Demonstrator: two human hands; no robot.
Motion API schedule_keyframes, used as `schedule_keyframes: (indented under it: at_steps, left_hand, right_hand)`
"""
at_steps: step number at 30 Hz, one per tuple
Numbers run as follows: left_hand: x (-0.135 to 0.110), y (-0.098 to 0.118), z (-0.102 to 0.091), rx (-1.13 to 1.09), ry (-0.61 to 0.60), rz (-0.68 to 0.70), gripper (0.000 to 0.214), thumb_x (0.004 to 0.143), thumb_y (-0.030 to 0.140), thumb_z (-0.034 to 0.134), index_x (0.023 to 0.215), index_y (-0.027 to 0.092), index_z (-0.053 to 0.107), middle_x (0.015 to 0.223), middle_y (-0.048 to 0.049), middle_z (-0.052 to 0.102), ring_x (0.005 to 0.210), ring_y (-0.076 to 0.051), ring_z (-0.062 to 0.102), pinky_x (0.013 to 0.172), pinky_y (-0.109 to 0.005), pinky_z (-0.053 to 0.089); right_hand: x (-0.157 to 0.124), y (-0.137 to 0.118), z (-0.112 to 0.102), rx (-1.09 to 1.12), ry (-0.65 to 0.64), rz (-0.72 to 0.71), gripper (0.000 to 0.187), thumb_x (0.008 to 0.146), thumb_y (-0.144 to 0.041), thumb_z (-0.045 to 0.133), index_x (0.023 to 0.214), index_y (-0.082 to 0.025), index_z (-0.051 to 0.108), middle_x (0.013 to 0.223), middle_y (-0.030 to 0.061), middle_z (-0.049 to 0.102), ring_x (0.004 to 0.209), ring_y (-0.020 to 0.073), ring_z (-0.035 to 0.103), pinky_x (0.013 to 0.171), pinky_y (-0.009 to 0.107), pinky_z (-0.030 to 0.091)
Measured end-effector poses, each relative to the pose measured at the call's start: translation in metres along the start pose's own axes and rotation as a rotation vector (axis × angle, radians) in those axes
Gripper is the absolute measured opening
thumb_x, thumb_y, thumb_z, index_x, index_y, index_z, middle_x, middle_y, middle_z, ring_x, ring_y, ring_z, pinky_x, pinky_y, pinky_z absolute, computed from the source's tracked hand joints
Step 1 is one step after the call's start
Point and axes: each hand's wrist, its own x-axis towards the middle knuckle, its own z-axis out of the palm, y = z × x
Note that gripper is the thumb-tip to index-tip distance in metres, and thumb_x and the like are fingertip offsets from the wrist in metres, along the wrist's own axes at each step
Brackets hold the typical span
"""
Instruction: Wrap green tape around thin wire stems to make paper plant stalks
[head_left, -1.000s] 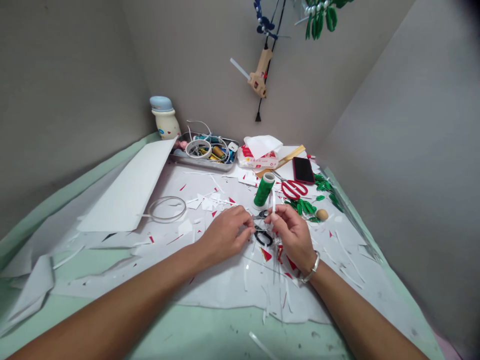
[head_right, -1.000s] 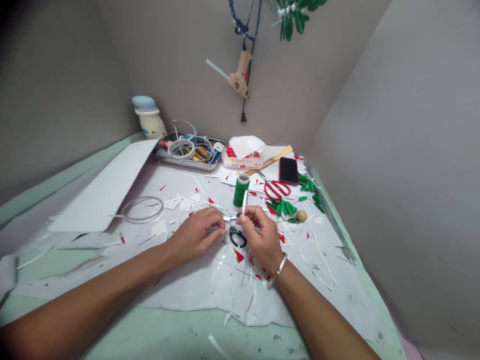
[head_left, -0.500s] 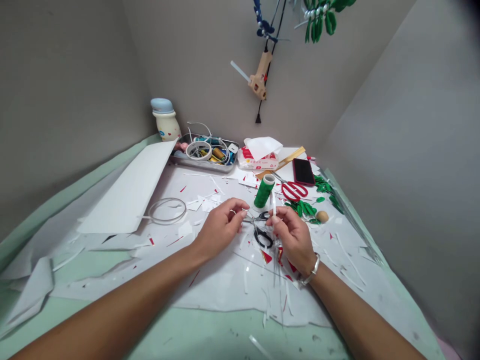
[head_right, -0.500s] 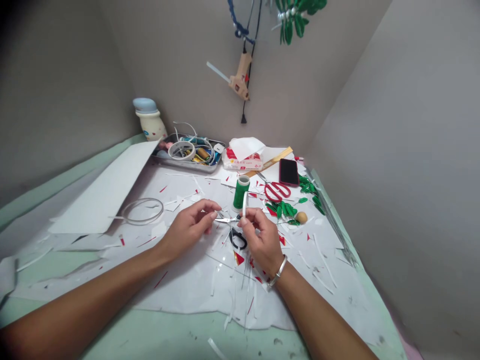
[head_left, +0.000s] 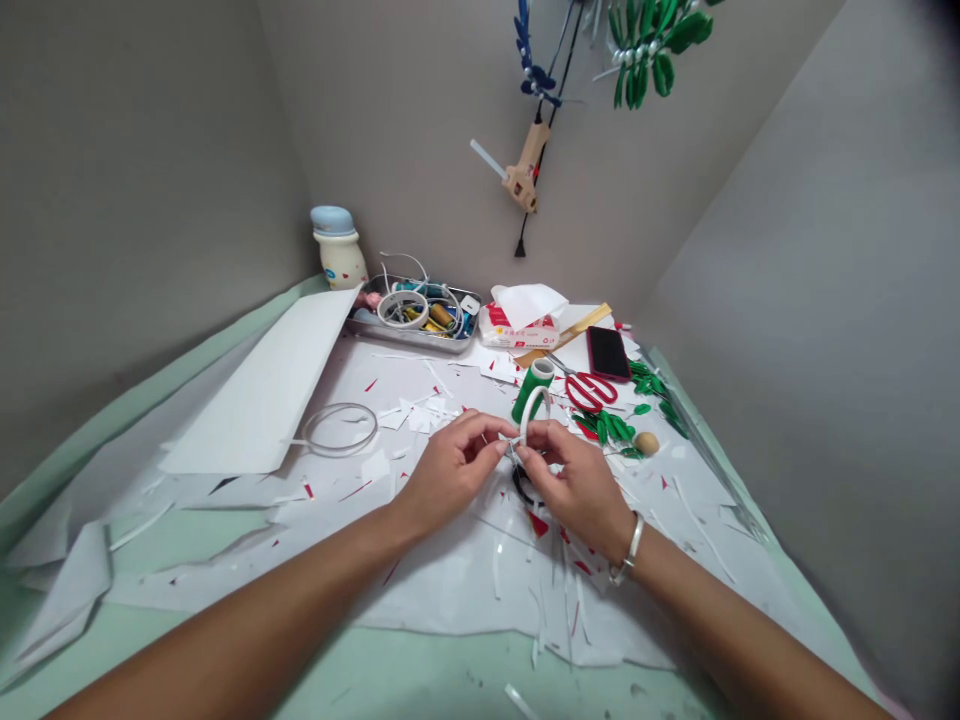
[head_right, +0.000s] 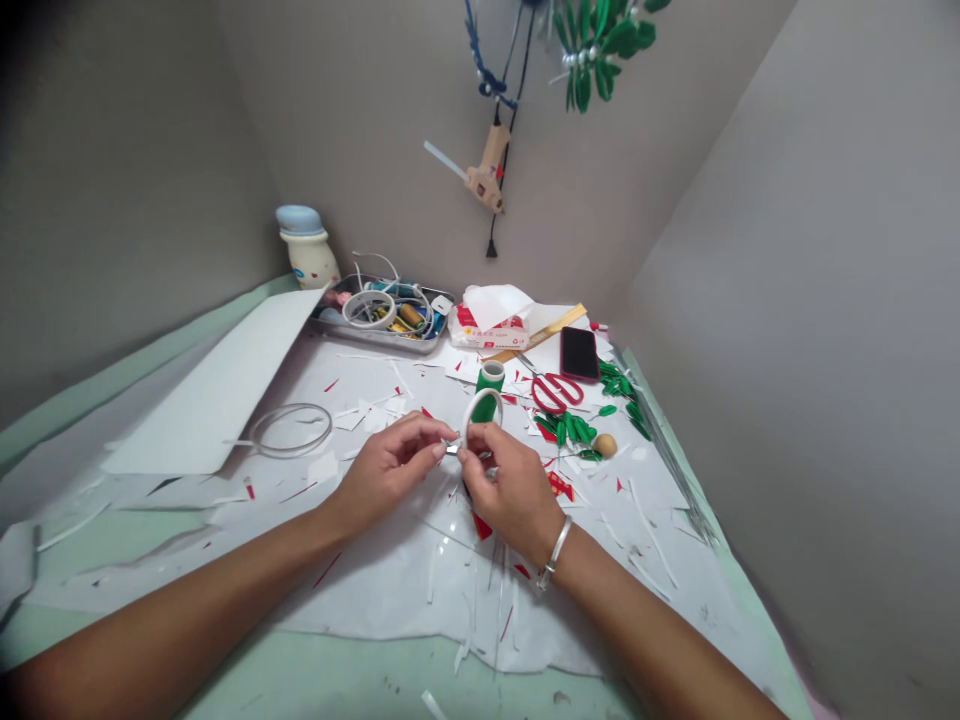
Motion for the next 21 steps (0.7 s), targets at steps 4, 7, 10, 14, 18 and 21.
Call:
schedule_keyframes:
  at_steps: [4, 7, 10, 14, 18, 21]
  left_hand:
    - [0.001, -0.001, -0.002, 0.019, 0.025, 0.011, 0.017, 0.088, 0.026, 0.051, 0.099, 0.022, 0.063, 0.089, -0.0015, 0.057, 0.078, -0.013, 0.053, 0.071, -0.026, 0.042]
    - [0.002, -0.002, -0.003, 0.042, 0.021, 0.012, 0.017, 0.087, 0.025, 0.051, 0.097, 0.021, 0.064, 0.087, -0.0015, 0.056, 0.076, -0.013, 0.053, 0.069, -0.026, 0.042]
    - [0.002, -0.002, -0.003, 0.049, -0.009, 0.007, 0.017, 0.087, 0.025, 0.051, 0.096, 0.02, 0.064, 0.088, -0.0021, 0.058, 0.077, -0.013, 0.053, 0.07, -0.027, 0.042]
    - [0.003, -0.002, -0.002, 0.063, -0.075, -0.002, 0.016, 0.086, 0.022, 0.051, 0.095, 0.02, 0.064, 0.09, -0.0022, 0.06, 0.077, -0.013, 0.054, 0.071, -0.028, 0.041]
    - [0.003, -0.003, -0.002, 0.081, -0.112, -0.014, 0.018, 0.086, 0.02, 0.049, 0.095, 0.02, 0.064, 0.091, -0.0023, 0.061, 0.078, -0.013, 0.054, 0.071, -0.028, 0.041]
    - [0.004, -0.004, -0.002, 0.081, -0.114, -0.025, 0.018, 0.085, 0.02, 0.05, 0.095, 0.02, 0.065, 0.091, -0.0027, 0.061, 0.078, -0.013, 0.055, 0.072, -0.029, 0.042]
  right_hand:
    - [0.0, -0.005, 0.009, 0.057, 0.028, 0.03, 0.011, 0.086, -0.021, 0.052, 0.095, -0.021, 0.057, 0.083, 0.0003, 0.063, 0.073, 0.0133, 0.059, 0.065, 0.023, 0.047]
    - [0.0, -0.003, 0.017, 0.101, 0.074, 0.058, 0.011, 0.086, -0.023, 0.051, 0.095, -0.02, 0.057, 0.084, 0.0008, 0.064, 0.072, 0.013, 0.059, 0.065, 0.023, 0.047]
    - [-0.002, 0.001, 0.02, 0.121, 0.098, 0.079, 0.014, 0.087, -0.024, 0.049, 0.099, -0.02, 0.056, 0.091, 0.0018, 0.065, 0.074, 0.0133, 0.06, 0.065, 0.023, 0.047]
    - [-0.006, 0.007, 0.019, 0.063, 0.083, 0.061, 0.015, 0.088, -0.024, 0.048, 0.099, -0.02, 0.057, 0.087, 0.0021, 0.064, 0.07, 0.0135, 0.059, 0.063, 0.024, 0.047]
    - [-0.008, 0.013, 0.019, 0.022, 0.111, 0.077, 0.025, 0.085, -0.023, 0.051, 0.11, -0.02, 0.053, 0.083, 0.0016, 0.066, 0.067, 0.0135, 0.061, 0.06, 0.024, 0.047]
    - [-0.009, 0.014, 0.021, 0.049, 0.164, 0.116, 0.033, 0.083, -0.023, 0.055, 0.114, -0.02, 0.045, 0.079, -0.0004, 0.068, 0.064, 0.0131, 0.063, 0.059, 0.024, 0.048]
